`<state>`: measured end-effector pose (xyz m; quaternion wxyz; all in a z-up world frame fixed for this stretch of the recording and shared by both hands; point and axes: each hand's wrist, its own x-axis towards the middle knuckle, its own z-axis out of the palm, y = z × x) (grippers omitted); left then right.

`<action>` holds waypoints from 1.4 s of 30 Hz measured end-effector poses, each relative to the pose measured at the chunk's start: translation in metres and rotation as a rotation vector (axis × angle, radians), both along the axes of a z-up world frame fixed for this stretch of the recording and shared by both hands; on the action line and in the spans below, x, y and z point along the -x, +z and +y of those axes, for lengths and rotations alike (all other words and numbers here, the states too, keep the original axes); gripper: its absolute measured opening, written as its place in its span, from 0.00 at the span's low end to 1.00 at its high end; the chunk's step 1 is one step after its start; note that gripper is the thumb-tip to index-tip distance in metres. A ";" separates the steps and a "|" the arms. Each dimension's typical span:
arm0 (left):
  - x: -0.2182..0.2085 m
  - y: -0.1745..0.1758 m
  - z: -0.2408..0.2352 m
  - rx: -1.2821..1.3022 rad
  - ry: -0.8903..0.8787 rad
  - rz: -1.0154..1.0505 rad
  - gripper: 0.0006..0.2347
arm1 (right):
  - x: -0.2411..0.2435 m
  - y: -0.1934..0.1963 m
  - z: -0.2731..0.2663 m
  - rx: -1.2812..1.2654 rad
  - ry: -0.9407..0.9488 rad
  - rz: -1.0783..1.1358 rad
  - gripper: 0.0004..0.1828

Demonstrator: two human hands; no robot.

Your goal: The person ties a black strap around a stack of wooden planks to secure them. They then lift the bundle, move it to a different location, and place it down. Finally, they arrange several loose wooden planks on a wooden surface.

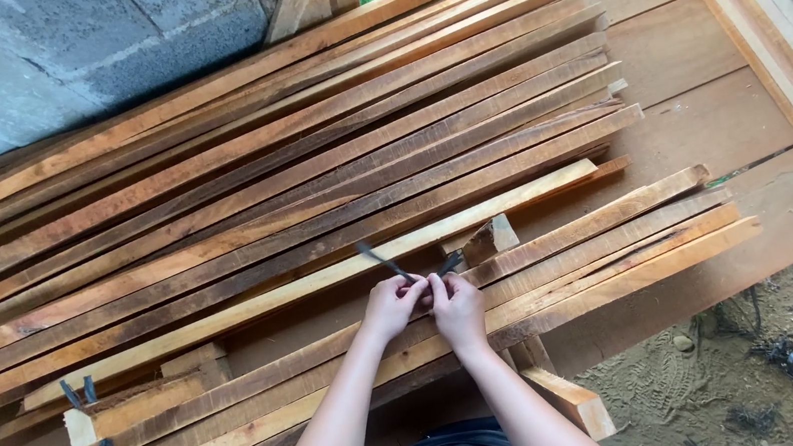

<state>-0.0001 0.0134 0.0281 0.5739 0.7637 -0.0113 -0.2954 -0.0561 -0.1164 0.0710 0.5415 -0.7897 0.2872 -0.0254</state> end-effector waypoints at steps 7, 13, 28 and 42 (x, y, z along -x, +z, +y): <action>-0.008 -0.024 0.004 0.060 -0.087 0.045 0.10 | 0.008 -0.035 -0.001 -0.420 -0.146 0.021 0.09; -0.015 -0.007 0.003 -0.033 -0.086 0.149 0.10 | 0.021 0.017 0.004 0.188 0.133 -0.203 0.15; -0.013 -0.031 0.019 -0.095 -0.144 -0.033 0.13 | -0.018 0.029 -0.007 0.423 0.479 0.388 0.12; -0.022 -0.031 0.018 -0.016 -0.069 0.271 0.13 | 0.006 -0.004 -0.003 0.180 0.164 0.035 0.17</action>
